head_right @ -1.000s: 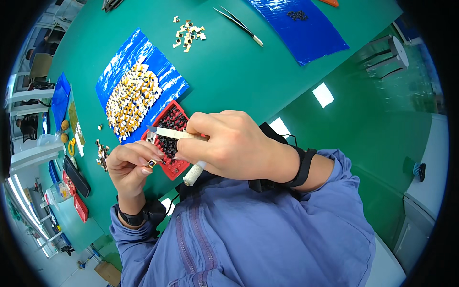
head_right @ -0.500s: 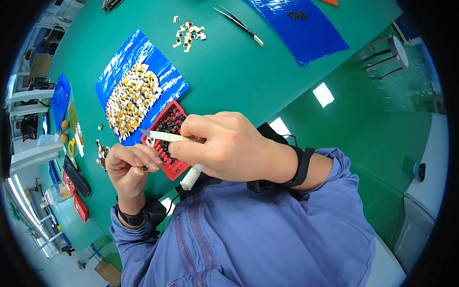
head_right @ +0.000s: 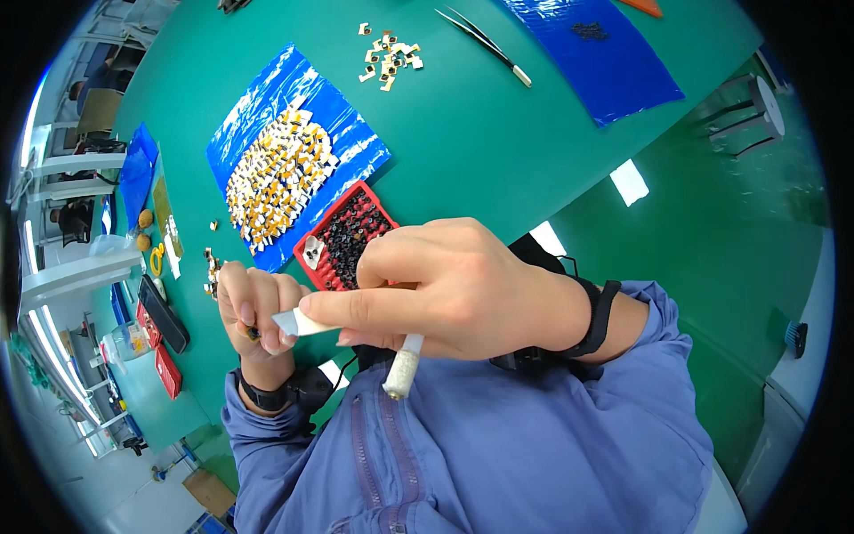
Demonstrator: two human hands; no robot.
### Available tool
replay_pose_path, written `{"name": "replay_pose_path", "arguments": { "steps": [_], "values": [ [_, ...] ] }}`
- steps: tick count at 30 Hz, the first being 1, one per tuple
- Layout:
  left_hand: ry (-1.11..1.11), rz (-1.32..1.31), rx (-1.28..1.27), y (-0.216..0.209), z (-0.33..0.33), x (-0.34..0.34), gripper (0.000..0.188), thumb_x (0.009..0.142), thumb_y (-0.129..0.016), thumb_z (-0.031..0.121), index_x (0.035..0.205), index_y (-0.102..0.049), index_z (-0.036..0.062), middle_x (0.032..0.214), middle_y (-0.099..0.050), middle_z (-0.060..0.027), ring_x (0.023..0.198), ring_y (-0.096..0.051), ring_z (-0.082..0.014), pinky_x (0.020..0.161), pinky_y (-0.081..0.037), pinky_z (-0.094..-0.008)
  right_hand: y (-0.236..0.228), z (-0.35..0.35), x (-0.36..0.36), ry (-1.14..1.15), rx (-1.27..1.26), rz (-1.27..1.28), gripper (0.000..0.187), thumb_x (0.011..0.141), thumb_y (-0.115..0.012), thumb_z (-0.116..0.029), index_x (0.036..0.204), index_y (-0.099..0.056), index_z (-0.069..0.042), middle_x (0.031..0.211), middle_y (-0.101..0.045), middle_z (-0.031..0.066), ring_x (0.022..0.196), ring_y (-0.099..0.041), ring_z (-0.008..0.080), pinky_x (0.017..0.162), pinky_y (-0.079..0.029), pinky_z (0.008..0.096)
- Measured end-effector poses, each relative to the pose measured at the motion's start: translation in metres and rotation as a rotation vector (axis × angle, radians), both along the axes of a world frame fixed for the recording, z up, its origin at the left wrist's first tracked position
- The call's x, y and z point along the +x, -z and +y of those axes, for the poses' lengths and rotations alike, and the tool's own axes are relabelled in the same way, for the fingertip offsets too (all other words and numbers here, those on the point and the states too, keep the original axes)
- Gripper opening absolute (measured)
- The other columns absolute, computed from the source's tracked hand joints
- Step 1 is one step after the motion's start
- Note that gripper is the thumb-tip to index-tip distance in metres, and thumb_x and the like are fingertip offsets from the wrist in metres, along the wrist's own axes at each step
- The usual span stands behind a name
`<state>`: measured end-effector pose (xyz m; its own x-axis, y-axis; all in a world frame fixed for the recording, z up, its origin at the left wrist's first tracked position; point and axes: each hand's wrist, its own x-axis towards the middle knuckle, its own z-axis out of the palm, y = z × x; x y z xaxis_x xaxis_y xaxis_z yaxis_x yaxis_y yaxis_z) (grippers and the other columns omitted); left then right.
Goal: The person assembles small electronic components by hand. They pick up tiny black parts from a red tray and attach them to yellow-and-white modules, then place the assembled units onto a blue sheet on the table.
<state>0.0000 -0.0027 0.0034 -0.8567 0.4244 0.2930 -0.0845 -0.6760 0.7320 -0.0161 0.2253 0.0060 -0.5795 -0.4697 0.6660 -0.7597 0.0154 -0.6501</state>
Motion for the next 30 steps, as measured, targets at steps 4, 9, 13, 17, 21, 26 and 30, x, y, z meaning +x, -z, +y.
{"name": "replay_pose_path", "arguments": {
  "steps": [4,9,13,17,21,26,30],
  "values": [
    [0.033,-0.03,0.032,-0.002,0.004,0.0,0.013,0.09,-0.06,0.01,0.085,-0.049,0.0044,0.064,-0.06,-0.0106,0.061,-0.056,-0.0211,0.056,-0.044,-0.0349,-0.002,-0.004,0.001,-0.032,-0.018,0.003,0.034,0.073,-0.075,-0.021,0.106,-0.068,-0.021,0.066,-0.044,-0.0025,0.053,-0.047,0.0117,0.042,-0.036,0.0269],
    [0.049,-0.03,0.019,-0.004,0.003,0.0,0.013,0.09,-0.061,0.009,0.085,-0.049,0.0043,0.063,-0.059,-0.0098,0.06,-0.055,-0.0207,0.056,-0.044,-0.035,-0.001,-0.007,0.002,-0.03,0.016,0.022,0.034,0.073,-0.073,-0.024,0.107,-0.068,-0.024,0.068,-0.042,-0.0031,0.055,-0.047,0.0112,0.044,-0.036,0.026],
    [0.061,-0.042,0.019,-0.004,0.004,0.0,0.014,0.089,-0.061,0.009,0.084,-0.049,0.0046,0.063,-0.059,-0.0096,0.06,-0.055,-0.0206,0.056,-0.044,-0.0353,-0.002,-0.007,0.002,-0.028,0.034,0.029,0.034,0.074,-0.073,-0.024,0.107,-0.068,-0.025,0.069,-0.042,-0.0032,0.055,-0.047,0.011,0.044,-0.037,0.0259],
    [0.068,-0.047,0.019,-0.004,0.004,0.0,0.015,0.089,-0.061,0.009,0.083,-0.048,0.0048,0.062,-0.059,-0.0091,0.06,-0.055,-0.0205,0.056,-0.044,-0.0349,-0.002,-0.008,0.002,-0.001,0.038,0.065,0.031,0.075,-0.072,-0.023,0.106,-0.068,-0.024,0.069,-0.042,-0.0026,0.056,-0.048,0.0112,0.045,-0.037,0.0259],
    [0.118,-0.093,0.038,0.0,0.002,-0.001,0.016,0.09,-0.06,0.01,0.082,-0.047,0.0049,0.059,-0.058,-0.0082,0.06,-0.056,-0.02,0.056,-0.045,-0.0329,-0.001,-0.009,0.001,0.06,0.046,0.121,0.028,0.076,-0.07,-0.02,0.103,-0.069,-0.024,0.07,-0.043,-0.0022,0.057,-0.048,0.0115,0.045,-0.037,0.0262],
    [0.172,-0.137,0.045,0.0,0.0,-0.003,0.018,0.09,-0.061,0.012,0.081,-0.047,0.0051,0.057,-0.058,-0.0079,0.057,-0.057,-0.0194,0.051,-0.046,-0.0295,0.001,-0.012,0.0,0.148,0.073,0.225,0.026,0.075,-0.069,-0.016,0.1,-0.069,-0.024,0.071,-0.045,-0.0023,0.059,-0.05,0.0122,0.046,-0.037,0.0259],
    [0.186,-0.148,0.045,0.0,-0.001,-0.003,0.019,0.09,-0.061,0.013,0.08,-0.047,0.0052,0.056,-0.057,-0.0079,0.055,-0.056,-0.0185,0.048,-0.045,-0.0276,-0.002,-0.013,0.0,0.182,0.072,0.246,0.024,0.075,-0.071,-0.017,0.097,-0.069,-0.024,0.071,-0.046,-0.0028,0.059,-0.049,0.012,0.046,-0.036,0.0247]
  ]
}}
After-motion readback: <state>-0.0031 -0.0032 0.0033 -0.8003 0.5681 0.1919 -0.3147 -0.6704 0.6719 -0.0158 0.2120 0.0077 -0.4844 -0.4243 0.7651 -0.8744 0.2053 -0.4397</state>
